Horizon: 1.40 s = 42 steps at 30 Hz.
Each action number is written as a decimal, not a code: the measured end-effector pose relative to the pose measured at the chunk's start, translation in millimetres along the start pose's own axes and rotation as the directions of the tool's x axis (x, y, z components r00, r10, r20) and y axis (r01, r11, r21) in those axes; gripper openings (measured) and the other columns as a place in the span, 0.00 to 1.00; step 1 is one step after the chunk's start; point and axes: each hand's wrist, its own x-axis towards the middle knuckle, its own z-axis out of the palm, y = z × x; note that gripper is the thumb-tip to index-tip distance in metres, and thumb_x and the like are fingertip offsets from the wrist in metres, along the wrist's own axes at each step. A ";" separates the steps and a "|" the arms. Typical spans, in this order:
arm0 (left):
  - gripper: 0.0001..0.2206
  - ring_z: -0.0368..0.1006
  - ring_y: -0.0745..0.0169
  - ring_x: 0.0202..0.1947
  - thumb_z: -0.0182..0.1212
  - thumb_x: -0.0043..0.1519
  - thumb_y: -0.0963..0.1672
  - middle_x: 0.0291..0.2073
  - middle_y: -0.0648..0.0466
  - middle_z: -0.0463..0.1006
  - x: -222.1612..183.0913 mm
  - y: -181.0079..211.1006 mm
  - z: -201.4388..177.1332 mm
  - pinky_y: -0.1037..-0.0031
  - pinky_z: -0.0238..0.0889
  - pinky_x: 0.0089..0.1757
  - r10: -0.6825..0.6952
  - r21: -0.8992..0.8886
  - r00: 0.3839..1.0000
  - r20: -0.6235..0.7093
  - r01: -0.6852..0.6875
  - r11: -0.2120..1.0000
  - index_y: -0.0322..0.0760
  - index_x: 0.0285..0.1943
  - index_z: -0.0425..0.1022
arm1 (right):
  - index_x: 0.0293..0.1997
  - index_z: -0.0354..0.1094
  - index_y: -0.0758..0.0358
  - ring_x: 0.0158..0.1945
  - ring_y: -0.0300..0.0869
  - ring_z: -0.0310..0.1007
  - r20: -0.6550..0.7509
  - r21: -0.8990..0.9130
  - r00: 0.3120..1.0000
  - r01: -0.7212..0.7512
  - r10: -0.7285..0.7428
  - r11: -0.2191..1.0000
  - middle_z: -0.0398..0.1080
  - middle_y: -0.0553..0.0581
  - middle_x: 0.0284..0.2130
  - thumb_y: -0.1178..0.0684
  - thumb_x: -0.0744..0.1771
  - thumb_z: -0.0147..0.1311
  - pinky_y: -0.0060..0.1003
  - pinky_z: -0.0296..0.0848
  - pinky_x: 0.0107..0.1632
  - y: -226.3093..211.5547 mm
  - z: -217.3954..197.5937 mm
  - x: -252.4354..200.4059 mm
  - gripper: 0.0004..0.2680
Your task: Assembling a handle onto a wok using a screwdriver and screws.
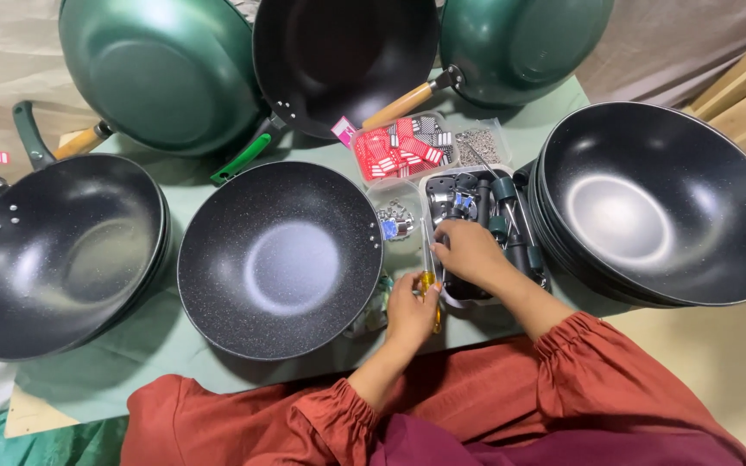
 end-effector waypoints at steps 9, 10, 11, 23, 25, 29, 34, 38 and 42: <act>0.19 0.79 0.44 0.40 0.66 0.61 0.49 0.39 0.45 0.76 -14.1 2.0 -4.6 0.61 0.72 0.44 -0.039 0.005 0.998 0.059 0.039 0.999 0.33 0.55 0.76 | 0.47 0.77 0.55 0.44 0.58 0.80 0.004 -0.017 1.000 0.019 -0.019 1.000 0.78 0.61 0.35 0.48 0.65 0.57 0.52 0.77 0.48 -1.6 -5.5 -2.0 0.09; 0.19 0.79 0.44 0.40 0.66 0.61 0.49 0.39 0.45 0.76 -9.3 -1.0 -1.5 0.61 0.72 0.44 -0.040 0.006 0.997 0.060 0.040 0.999 0.33 0.55 0.76 | 0.47 0.77 0.55 0.44 0.58 0.80 0.006 -0.016 1.000 0.018 -0.017 1.000 0.78 0.61 0.35 0.48 0.65 0.57 0.52 0.77 0.48 -3.5 -7.1 -3.8 0.09; 0.19 0.78 0.42 0.41 0.66 0.60 0.49 0.38 0.45 0.76 -3.9 -3.3 2.1 0.58 0.71 0.46 -0.019 0.022 0.999 0.042 0.018 1.000 0.33 0.54 0.77 | 0.47 0.77 0.57 0.45 0.59 0.80 0.011 -0.016 1.000 0.008 -0.007 1.000 0.77 0.62 0.36 0.49 0.65 0.57 0.52 0.77 0.48 -5.5 -9.7 -4.9 0.10; 0.21 0.74 0.34 0.51 0.60 0.63 0.49 0.43 0.39 0.76 49.0 -14.7 24.7 0.53 0.66 0.53 -0.062 0.019 0.997 0.044 0.061 0.998 0.30 0.59 0.75 | 0.59 0.67 0.65 0.48 0.67 0.78 0.010 -0.021 0.985 -0.171 0.171 0.985 0.73 0.71 0.43 0.47 0.66 0.55 0.60 0.78 0.46 2.5 -9.1 -2.7 0.17; 0.21 0.73 0.29 0.51 0.58 0.63 0.48 0.44 0.35 0.75 50.0 -13.2 27.2 0.51 0.65 0.53 -0.044 0.022 0.999 0.027 0.043 0.999 0.28 0.59 0.75 | 0.63 0.63 0.65 0.49 0.69 0.77 0.032 -0.006 0.981 -0.193 0.193 0.981 0.74 0.73 0.42 0.46 0.66 0.55 0.63 0.77 0.46 -5.0 -11.2 -4.5 0.20; 0.20 0.71 0.26 0.53 0.59 0.61 0.45 0.45 0.33 0.74 42.7 -9.3 25.2 0.50 0.64 0.55 0.019 0.060 0.999 0.043 -0.022 0.998 0.26 0.59 0.74 | 0.68 0.52 0.66 0.51 0.71 0.76 0.035 -0.002 0.978 -0.204 0.204 0.979 0.74 0.79 0.43 0.46 0.67 0.57 0.65 0.75 0.50 -22.4 -16.6 -9.3 0.25; 0.19 0.70 0.27 0.55 0.61 0.59 0.42 0.49 0.34 0.73 35.2 -5.7 21.3 0.54 0.63 0.57 0.085 0.057 0.992 0.090 -0.091 0.994 0.27 0.59 0.76 | 0.71 0.47 0.66 0.52 0.72 0.75 0.069 0.017 0.971 -0.229 0.227 0.973 0.74 0.80 0.43 0.50 0.67 0.55 0.66 0.74 0.51 -24.9 -13.6 -6.9 0.25; 0.23 0.70 0.29 0.56 0.62 0.59 0.45 0.52 0.35 0.71 27.6 8.6 -0.5 0.55 0.63 0.57 0.092 0.134 0.964 0.250 -0.129 0.983 0.26 0.62 0.73 | 0.69 0.52 0.69 0.49 0.70 0.77 -0.003 0.033 0.980 -0.196 0.197 0.980 0.75 0.81 0.41 0.50 0.65 0.58 0.62 0.77 0.47 -12.0 -16.4 1.8 0.26; 0.24 0.76 0.38 0.52 0.64 0.59 0.48 0.51 0.38 0.74 23.9 34.2 -42.9 0.57 0.69 0.52 0.123 0.171 0.921 0.368 -0.198 0.965 0.31 0.63 0.75 | 0.70 0.52 0.72 0.50 0.71 0.76 -0.030 0.114 0.985 -0.168 0.172 0.979 0.74 0.82 0.42 0.51 0.65 0.56 0.64 0.75 0.49 -34.1 -54.5 -13.0 0.26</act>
